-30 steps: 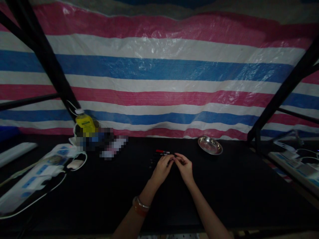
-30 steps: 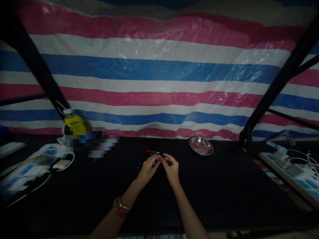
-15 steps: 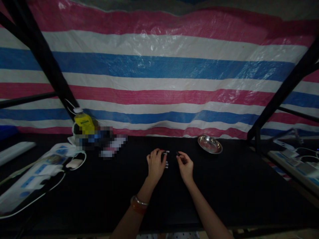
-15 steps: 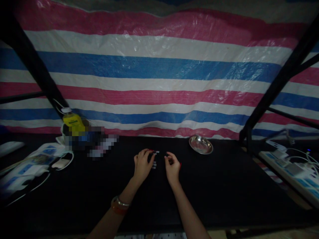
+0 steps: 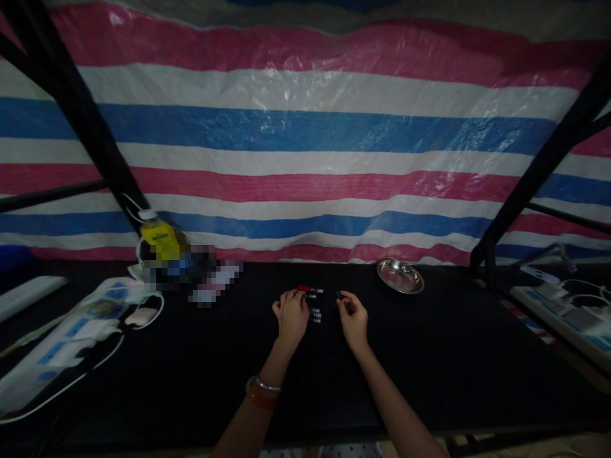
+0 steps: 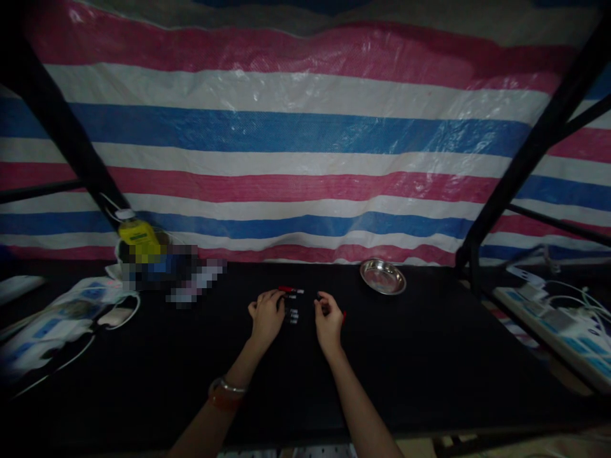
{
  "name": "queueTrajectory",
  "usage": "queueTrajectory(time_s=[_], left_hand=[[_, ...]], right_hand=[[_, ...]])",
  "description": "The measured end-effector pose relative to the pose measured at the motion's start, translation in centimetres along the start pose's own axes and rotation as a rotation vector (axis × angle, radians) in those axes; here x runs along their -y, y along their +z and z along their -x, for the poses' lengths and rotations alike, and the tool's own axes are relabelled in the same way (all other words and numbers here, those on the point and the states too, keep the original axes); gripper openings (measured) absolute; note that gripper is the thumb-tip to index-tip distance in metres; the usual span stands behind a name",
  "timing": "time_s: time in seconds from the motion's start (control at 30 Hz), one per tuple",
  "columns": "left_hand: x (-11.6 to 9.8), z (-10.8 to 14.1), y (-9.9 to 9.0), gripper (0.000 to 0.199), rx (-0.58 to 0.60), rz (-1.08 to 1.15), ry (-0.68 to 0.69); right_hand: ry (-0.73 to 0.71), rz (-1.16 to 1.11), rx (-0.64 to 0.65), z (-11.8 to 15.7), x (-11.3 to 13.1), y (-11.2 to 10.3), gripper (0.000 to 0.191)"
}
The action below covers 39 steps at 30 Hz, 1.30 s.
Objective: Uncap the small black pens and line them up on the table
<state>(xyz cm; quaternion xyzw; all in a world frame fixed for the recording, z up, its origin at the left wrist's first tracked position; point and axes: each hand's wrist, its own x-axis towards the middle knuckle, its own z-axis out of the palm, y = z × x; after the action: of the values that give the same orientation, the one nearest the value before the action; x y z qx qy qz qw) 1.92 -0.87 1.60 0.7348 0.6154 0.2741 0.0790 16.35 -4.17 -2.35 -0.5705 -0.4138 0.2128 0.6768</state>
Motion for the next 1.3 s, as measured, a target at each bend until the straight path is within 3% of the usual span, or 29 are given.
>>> queueTrajectory(time_s=[0.4,0.87,0.97,1.03,1.17,1.3], left_hand=[[2.9,-1.7,-0.3,0.02,0.014,0.084,-0.217],[3.7,-2.3,-0.2,0.01,0.028,0.182,-0.238],[3.1,-2.3,-0.7,0.012,-0.029,0.264,-0.153],[2.4,-2.1,-1.0,0.012,-0.052,0.336,-0.004],[1.0,-1.2,-0.9,0.013,-0.009,0.376,0.278],[0.0,-0.4,-0.6,0.019,0.053,0.334,0.377]], right_hand=[[0.017,0.002,0.002,-0.1,0.1,-0.1,0.031],[0.015,-0.01,-0.001,0.0,0.4,-0.2,0.032],[0.039,-0.061,-0.015,-0.1,0.3,-0.1,0.034],[0.072,-0.134,-0.024,-0.3,0.3,-0.1,0.037],[0.14,-0.237,-0.027,-0.7,0.6,-0.3,0.042],[0.171,-0.27,-0.018,-0.9,1.0,-0.5,0.046]])
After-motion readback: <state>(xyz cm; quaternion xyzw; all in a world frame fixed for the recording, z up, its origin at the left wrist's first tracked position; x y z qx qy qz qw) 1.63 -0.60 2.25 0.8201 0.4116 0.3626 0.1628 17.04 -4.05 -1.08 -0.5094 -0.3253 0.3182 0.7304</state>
